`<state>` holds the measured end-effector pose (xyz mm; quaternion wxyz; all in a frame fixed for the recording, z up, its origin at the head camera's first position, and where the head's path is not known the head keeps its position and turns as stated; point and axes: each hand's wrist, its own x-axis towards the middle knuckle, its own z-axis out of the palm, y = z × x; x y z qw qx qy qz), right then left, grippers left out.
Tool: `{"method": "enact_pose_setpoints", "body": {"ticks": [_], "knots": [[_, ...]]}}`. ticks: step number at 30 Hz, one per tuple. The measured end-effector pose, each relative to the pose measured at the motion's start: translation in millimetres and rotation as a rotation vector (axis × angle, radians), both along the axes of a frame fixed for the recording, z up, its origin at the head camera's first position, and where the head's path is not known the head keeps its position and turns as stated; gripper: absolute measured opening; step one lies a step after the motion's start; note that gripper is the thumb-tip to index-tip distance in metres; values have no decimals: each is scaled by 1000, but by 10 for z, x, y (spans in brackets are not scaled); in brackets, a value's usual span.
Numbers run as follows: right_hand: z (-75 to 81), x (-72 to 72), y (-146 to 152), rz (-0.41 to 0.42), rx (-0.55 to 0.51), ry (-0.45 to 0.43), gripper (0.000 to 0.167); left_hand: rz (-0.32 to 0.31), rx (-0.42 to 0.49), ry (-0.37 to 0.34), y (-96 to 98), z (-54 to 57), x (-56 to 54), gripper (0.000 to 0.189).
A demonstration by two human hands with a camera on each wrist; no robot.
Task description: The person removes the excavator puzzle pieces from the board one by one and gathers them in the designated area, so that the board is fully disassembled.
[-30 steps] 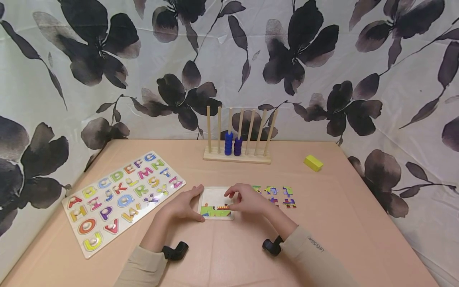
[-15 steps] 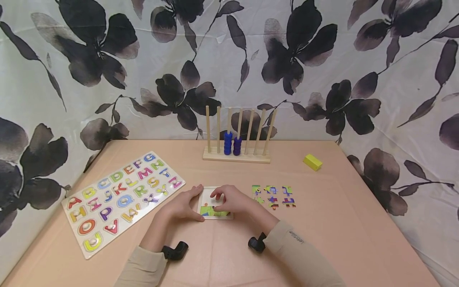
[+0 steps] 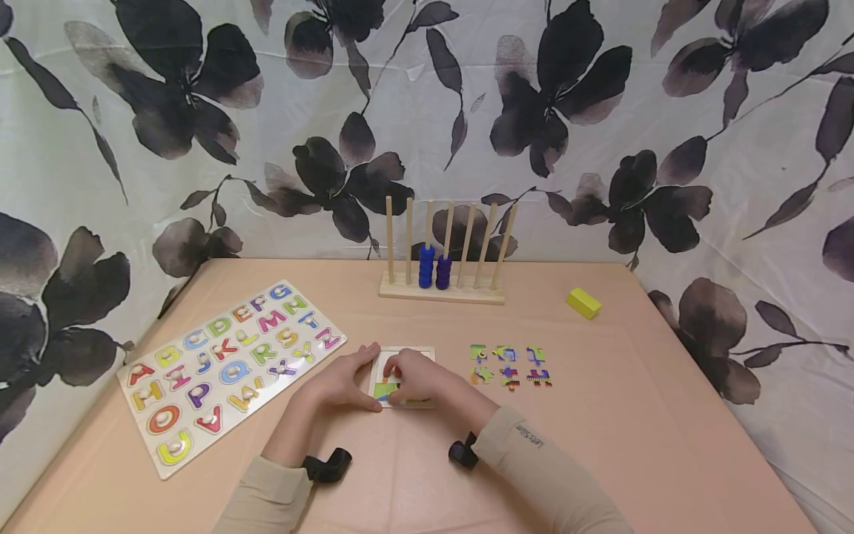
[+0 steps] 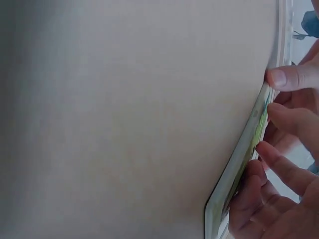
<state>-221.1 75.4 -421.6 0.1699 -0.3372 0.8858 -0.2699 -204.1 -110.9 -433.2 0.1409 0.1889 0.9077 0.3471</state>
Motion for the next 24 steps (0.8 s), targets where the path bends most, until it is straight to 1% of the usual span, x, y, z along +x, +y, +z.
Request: {"method": "enact_pose_setpoints", "body": {"ticks": [2, 7, 14, 18, 24], "knots": [[-7, -2, -13, -2, 17, 19, 31, -2, 4, 6, 6, -2, -8, 102], [-23, 5, -35, -21, 33, 17, 30, -4, -3, 15, 4, -13, -13, 102], [-19, 29, -64, -38, 0, 2, 33, -12, 9, 22, -22, -11, 1, 102], [-16, 30, -65, -35, -15, -2, 33, -9, 13, 13, -22, -11, -4, 102], [-15, 37, -65, -54, -25, -14, 34, -1, 15, 11, -17, -20, -10, 102]]}}
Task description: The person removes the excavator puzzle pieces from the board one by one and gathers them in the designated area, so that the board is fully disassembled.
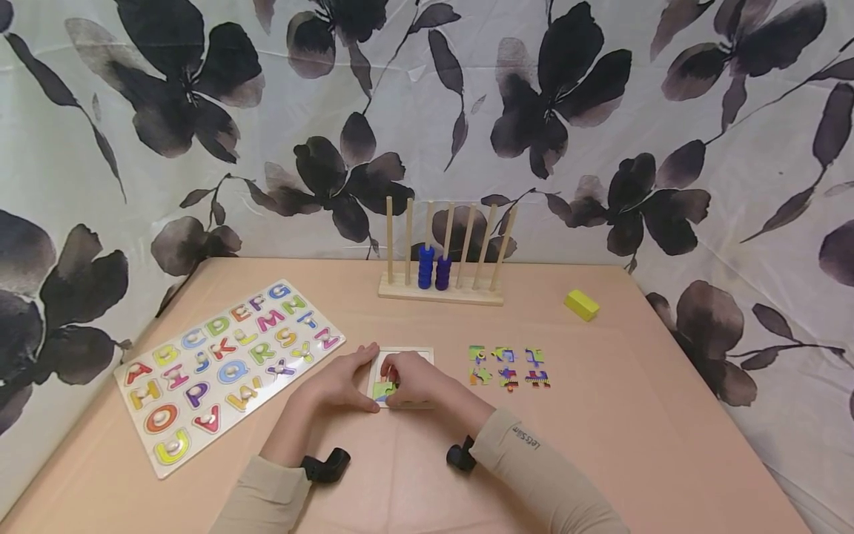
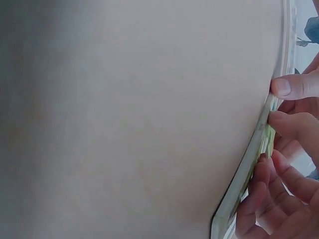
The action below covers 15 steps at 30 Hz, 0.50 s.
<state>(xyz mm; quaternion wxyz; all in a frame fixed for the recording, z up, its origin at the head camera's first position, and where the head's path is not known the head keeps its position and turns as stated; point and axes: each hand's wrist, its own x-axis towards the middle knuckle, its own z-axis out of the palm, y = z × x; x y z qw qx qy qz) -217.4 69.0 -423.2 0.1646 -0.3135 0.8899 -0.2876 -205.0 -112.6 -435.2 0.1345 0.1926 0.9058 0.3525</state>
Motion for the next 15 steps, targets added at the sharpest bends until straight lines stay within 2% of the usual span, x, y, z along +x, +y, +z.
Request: {"method": "enact_pose_setpoints", "body": {"ticks": [10, 15], "knots": [[13, -7, -1, -4, -16, 17, 33, 2, -12, -7, 1, 11, 3, 102], [39, 4, 53, -6, -43, -19, 33, 4, -12, -7, 9, 11, 3, 102]]}}
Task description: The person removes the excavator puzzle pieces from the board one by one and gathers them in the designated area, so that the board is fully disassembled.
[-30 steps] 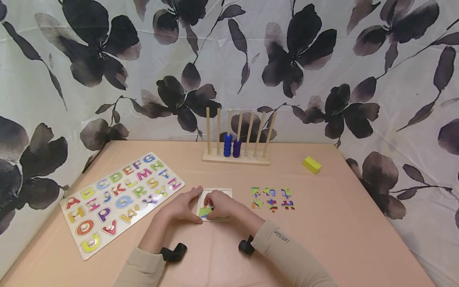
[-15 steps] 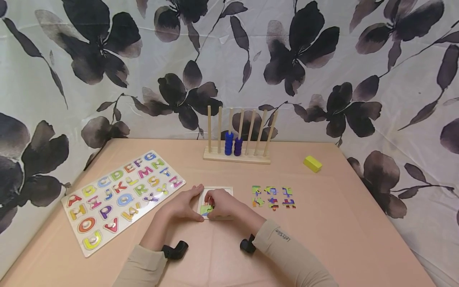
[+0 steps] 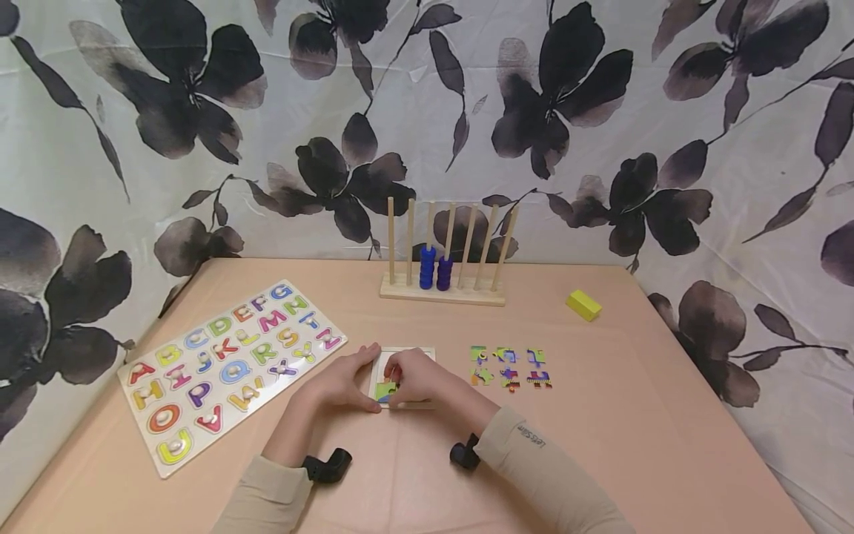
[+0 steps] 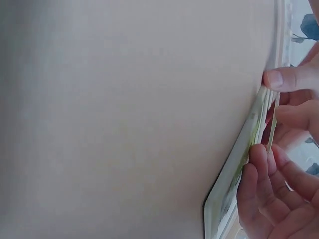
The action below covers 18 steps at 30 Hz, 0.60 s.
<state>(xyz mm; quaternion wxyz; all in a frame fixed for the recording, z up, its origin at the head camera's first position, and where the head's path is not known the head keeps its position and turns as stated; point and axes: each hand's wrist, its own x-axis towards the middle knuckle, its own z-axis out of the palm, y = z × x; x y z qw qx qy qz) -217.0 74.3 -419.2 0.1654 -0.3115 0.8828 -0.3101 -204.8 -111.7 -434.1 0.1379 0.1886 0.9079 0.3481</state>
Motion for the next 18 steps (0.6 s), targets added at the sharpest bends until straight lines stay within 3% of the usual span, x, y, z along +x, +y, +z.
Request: {"method": "enact_pose_setpoints", "body": {"ticks": [6, 18], "knots": [[-10, 23, 144, 9, -47, -30, 32, -5, 6, -10, 18, -15, -3, 103], [78, 82, 551, -12, -98, 21, 32, 5, -39, 4, 15, 2, -14, 103]]}}
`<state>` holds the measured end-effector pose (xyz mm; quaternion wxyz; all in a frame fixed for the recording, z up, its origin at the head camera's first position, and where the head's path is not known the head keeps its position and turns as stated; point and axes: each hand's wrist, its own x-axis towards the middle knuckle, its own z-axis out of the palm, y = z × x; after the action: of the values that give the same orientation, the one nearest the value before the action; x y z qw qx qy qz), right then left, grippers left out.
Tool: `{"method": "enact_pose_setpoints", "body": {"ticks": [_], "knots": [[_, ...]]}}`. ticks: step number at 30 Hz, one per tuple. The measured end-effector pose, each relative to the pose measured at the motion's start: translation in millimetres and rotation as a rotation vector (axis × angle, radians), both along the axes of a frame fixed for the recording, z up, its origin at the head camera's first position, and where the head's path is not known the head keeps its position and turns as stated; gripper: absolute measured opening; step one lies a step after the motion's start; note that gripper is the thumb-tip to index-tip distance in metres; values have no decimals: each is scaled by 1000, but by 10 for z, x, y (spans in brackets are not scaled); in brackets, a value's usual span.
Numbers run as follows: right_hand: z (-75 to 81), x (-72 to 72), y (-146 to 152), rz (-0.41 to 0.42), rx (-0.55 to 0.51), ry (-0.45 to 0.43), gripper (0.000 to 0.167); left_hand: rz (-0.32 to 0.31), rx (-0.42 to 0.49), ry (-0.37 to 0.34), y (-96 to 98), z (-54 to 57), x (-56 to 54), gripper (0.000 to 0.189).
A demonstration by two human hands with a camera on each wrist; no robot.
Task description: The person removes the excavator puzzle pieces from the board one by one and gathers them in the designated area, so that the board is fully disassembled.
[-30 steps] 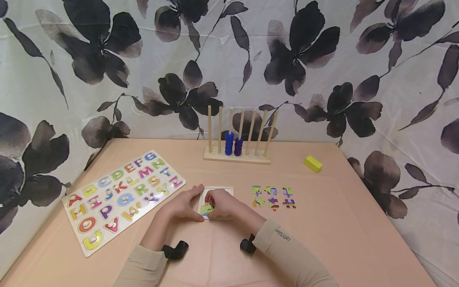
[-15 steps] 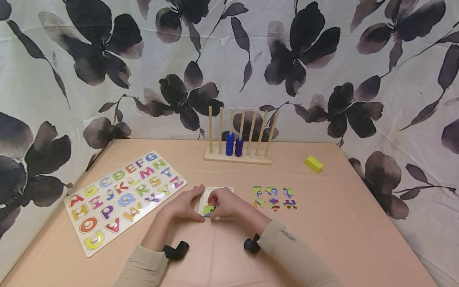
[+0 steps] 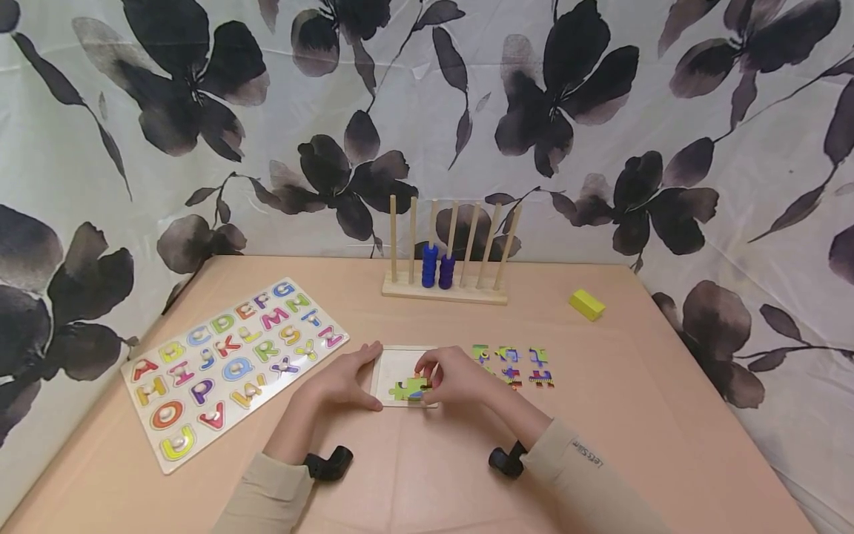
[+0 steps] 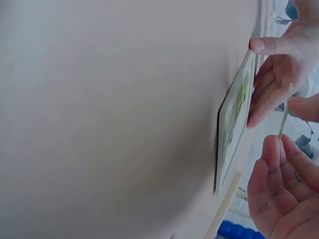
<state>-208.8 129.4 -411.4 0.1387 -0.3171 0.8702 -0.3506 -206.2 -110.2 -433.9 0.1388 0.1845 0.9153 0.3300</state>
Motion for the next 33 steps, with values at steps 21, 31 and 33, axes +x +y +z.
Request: {"method": "enact_pose_setpoints", "body": {"ticks": [21, 31, 33], "knots": [[-27, 238, 831, -64, 59, 133, 29, 3, 5, -24, 6, 12, 17, 103], [-85, 221, 916, -79, 95, 84, 31, -2, 10, -19, 0, 10, 12, 103], [-99, 213, 924, -82, 101, 79, 31, -4, 10, -18, 1, 6, 8, 103]]}}
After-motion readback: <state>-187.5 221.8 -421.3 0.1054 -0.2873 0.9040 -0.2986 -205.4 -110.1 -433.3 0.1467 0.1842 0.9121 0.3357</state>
